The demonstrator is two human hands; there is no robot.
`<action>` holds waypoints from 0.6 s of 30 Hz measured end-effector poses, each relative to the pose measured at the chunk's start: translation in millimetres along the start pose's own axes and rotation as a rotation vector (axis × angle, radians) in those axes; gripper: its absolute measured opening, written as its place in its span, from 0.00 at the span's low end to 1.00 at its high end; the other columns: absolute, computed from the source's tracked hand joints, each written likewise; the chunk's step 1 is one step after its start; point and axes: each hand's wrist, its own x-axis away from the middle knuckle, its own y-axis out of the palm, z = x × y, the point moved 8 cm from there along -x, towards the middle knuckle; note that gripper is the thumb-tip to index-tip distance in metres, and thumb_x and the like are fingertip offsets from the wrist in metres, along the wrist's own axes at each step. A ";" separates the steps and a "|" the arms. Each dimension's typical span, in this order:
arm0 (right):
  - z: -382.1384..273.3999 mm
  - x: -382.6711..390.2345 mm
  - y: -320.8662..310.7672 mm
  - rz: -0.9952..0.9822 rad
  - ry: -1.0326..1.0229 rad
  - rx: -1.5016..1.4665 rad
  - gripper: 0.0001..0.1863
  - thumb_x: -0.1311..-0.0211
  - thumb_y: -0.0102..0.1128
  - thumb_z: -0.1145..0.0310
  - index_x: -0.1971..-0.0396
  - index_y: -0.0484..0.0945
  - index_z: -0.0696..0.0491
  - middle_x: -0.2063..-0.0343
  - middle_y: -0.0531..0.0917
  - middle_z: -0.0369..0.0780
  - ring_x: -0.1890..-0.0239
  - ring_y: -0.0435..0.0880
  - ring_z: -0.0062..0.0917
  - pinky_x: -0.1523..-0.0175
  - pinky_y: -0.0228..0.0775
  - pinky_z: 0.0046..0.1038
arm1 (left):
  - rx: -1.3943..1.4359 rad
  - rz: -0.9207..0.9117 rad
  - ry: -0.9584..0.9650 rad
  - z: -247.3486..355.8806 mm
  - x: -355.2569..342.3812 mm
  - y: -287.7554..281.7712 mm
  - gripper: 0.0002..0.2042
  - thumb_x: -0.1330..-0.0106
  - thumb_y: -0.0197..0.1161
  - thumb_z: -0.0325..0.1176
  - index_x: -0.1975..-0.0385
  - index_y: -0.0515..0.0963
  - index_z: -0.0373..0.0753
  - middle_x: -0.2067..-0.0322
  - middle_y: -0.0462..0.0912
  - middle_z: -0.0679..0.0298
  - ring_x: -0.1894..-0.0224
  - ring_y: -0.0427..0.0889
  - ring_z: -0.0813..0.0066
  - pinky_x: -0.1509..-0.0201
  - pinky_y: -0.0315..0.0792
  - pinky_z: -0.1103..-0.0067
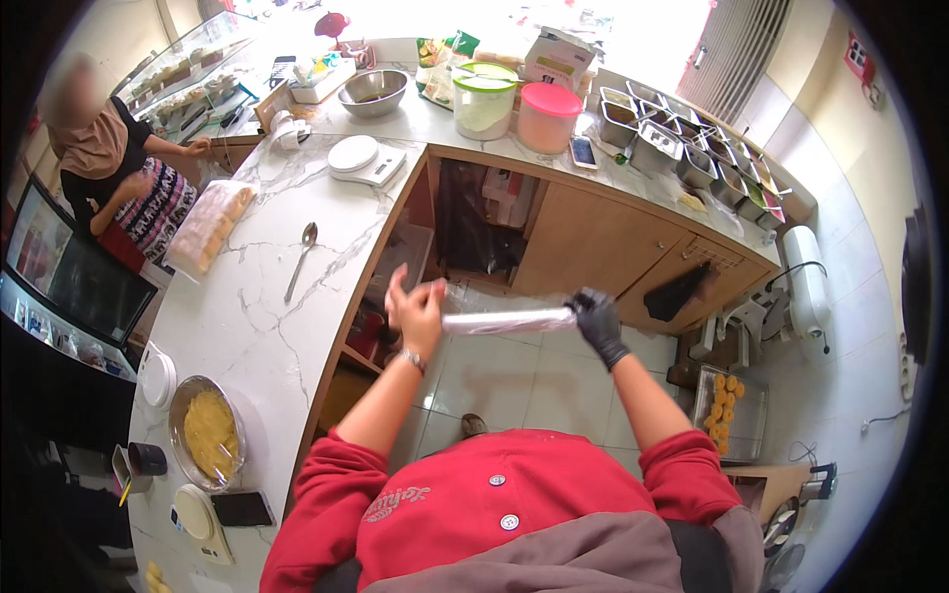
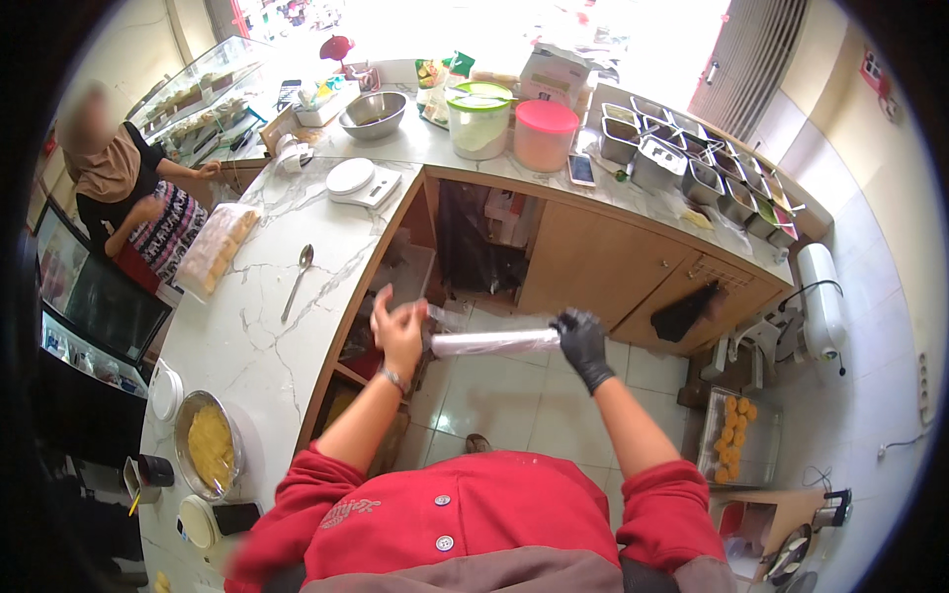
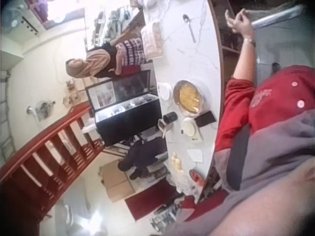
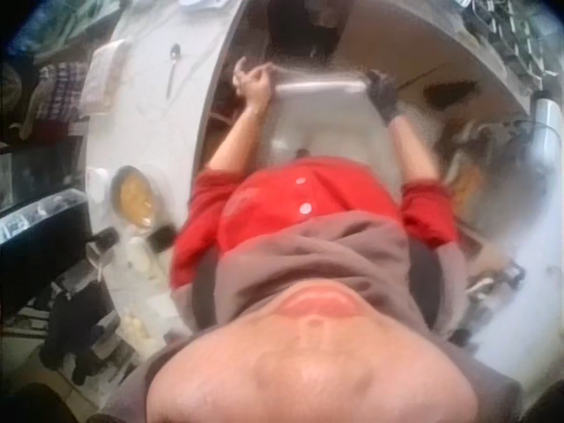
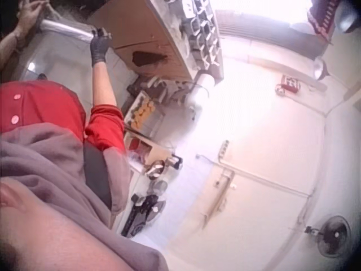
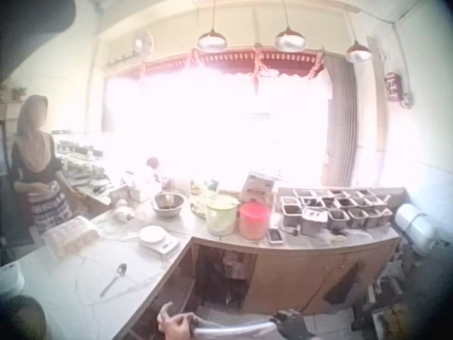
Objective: The person kneads dough in a metal bowl by hand, then stretches plastic wrap from a roll over the bowl and cuts the wrap using scissors.
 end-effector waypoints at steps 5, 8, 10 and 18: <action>23.8 -46.9 -50.2 -0.006 0.108 -0.287 0.07 0.56 0.65 0.69 0.79 0.77 0.55 0.79 0.78 0.43 0.73 0.76 0.35 0.63 0.68 0.31 | -0.061 -0.033 0.045 48.0 -15.5 -24.0 0.03 0.46 0.62 0.35 0.73 0.79 0.47 0.53 0.71 0.70 0.43 0.56 0.67 0.40 0.47 0.67; -29.8 -110.2 -147.9 0.023 0.048 -0.290 0.07 0.57 0.67 0.70 0.77 0.79 0.56 0.77 0.80 0.39 0.73 0.77 0.24 0.65 0.68 0.25 | -0.006 0.100 0.383 168.6 -67.2 -79.0 0.02 0.49 0.64 0.33 0.77 0.82 0.45 0.54 0.72 0.64 0.45 0.60 0.64 0.41 0.50 0.68; -66.7 -136.2 -207.1 0.069 -0.057 -0.298 0.07 0.56 0.67 0.70 0.75 0.80 0.55 0.77 0.80 0.36 0.74 0.75 0.18 0.65 0.67 0.22 | 0.029 0.162 0.510 226.1 -87.8 -115.5 0.02 0.47 0.63 0.32 0.77 0.82 0.43 0.54 0.71 0.64 0.48 0.66 0.67 0.43 0.57 0.73; -115.3 -103.9 -230.2 0.277 -0.212 -0.191 0.07 0.57 0.65 0.75 0.74 0.80 0.53 0.77 0.78 0.37 0.72 0.76 0.26 0.63 0.67 0.26 | 0.041 -0.048 0.496 249.7 -59.3 -126.3 0.12 0.40 0.56 0.38 0.80 0.77 0.38 0.52 0.73 0.63 0.55 0.73 0.75 0.50 0.65 0.78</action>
